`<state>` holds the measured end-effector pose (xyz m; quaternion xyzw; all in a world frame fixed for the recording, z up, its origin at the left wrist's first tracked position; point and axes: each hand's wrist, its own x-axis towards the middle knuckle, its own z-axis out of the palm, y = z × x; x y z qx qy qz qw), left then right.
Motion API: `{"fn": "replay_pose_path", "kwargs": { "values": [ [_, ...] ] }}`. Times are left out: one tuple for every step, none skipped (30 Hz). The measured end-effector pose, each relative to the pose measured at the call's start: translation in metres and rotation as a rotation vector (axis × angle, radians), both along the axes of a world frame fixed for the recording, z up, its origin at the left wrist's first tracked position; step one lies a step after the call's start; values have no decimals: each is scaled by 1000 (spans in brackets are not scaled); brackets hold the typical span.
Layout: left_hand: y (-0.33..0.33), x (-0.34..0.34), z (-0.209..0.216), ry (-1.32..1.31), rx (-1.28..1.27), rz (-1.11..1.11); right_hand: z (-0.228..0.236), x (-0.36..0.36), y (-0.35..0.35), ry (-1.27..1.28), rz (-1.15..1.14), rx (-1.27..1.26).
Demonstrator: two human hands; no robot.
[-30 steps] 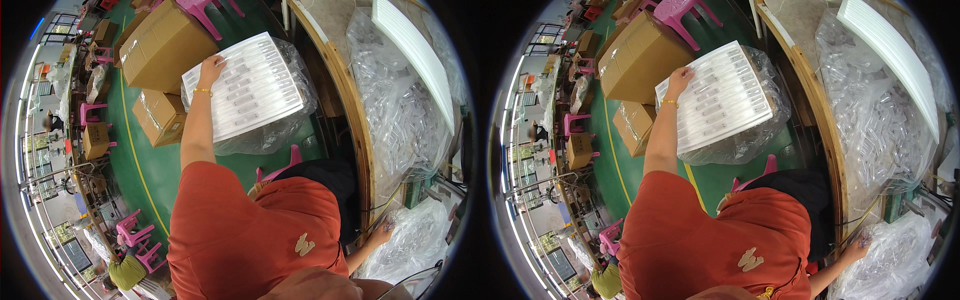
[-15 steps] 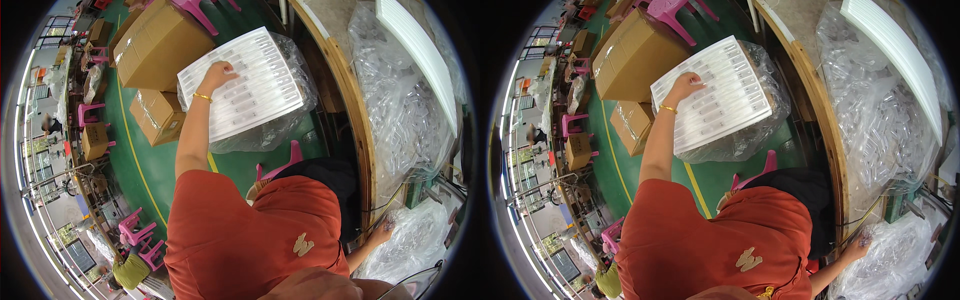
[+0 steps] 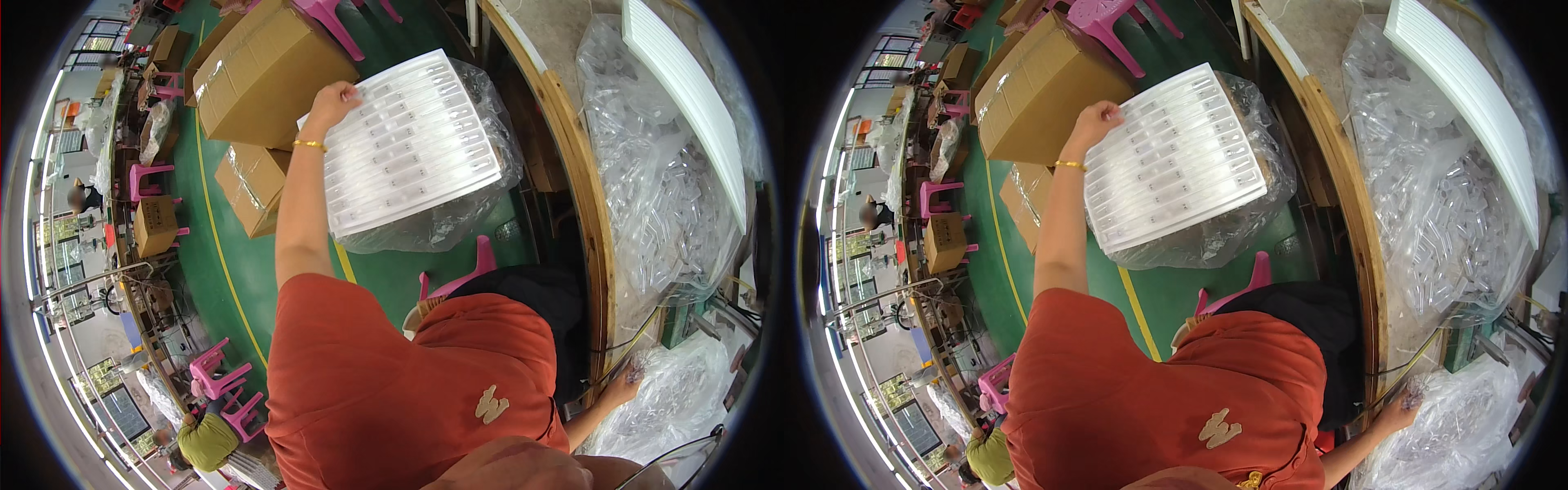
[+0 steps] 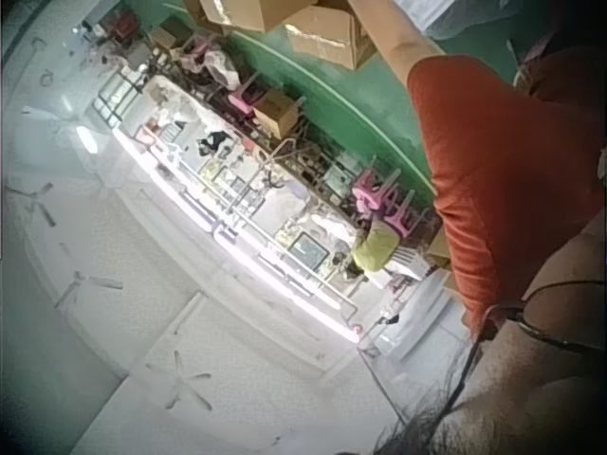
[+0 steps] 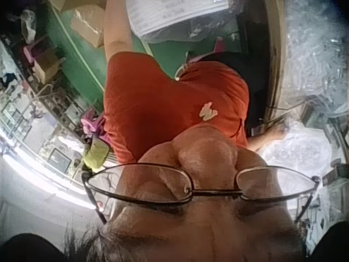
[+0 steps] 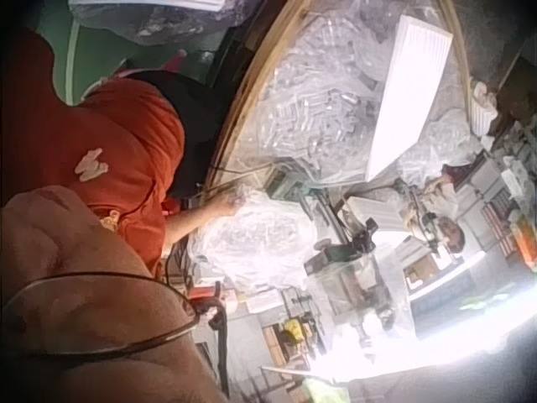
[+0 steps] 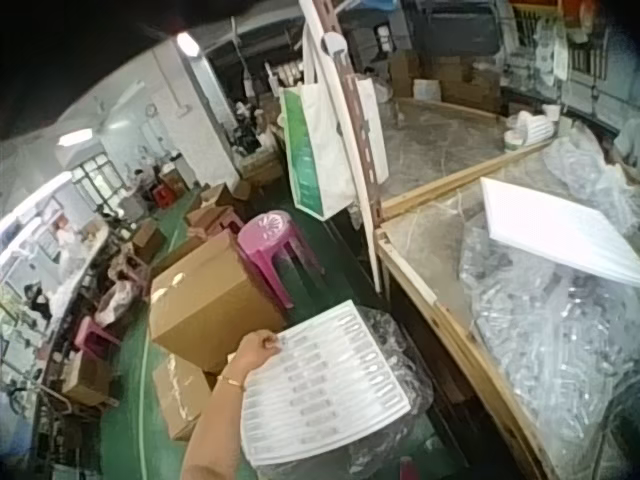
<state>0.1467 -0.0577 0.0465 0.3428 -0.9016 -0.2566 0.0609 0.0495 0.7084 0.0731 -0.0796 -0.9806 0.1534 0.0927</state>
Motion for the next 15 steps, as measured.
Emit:
{"fn": "replay_pose_path", "kwargs": {
  "values": [
    [-13, -4, -15, 84, -80, 18, -3, -1, 0, 3, 5, -9],
    [-19, -12, -29, 88, -81, 17, -3, -1, 1, -13, -6, -30],
    [-23, -22, -41, 126, -160, 16, -3, -2, 1, -27, -18, -52],
    [-25, -34, -54, 168, -234, 10, -3, 0, 2, -19, -26, -50],
    [-27, -43, -61, 84, -244, 20, -4, 0, 1, 0, -20, -9],
    [-29, -47, -69, 94, -244, 14, -4, 0, 0, 17, -13, 32],
    [-31, -48, -76, 2, -301, 18, -2, 1, -2, 23, -20, 33],
    [-33, -48, -82, -90, -357, 23, 1, 1, -5, -3, -36, 7],
    [-37, -49, -87, -124, -278, 46, 2, 1, -8, -29, -51, -19],
    [-40, -52, -90, -122, -277, 43, 1, 0, -10, -27, -54, -17],
    [-34, -50, -87, -77, -357, 53, 0, 0, -9, -6, -33, 2],
    [-30, -48, -87, -32, -436, 64, 0, 0, -7, 15, -10, 21],
    [-26, -48, -85, -36, -435, 69, 2, 0, -7, 12, -5, 23],
    [-19, -54, -87, 190, -479, 75, 2, 0, -8, -2, -25, -6],
    [-10, -59, -90, 415, -520, 82, 3, 0, -9, -16, -43, -34]
  ]
}}
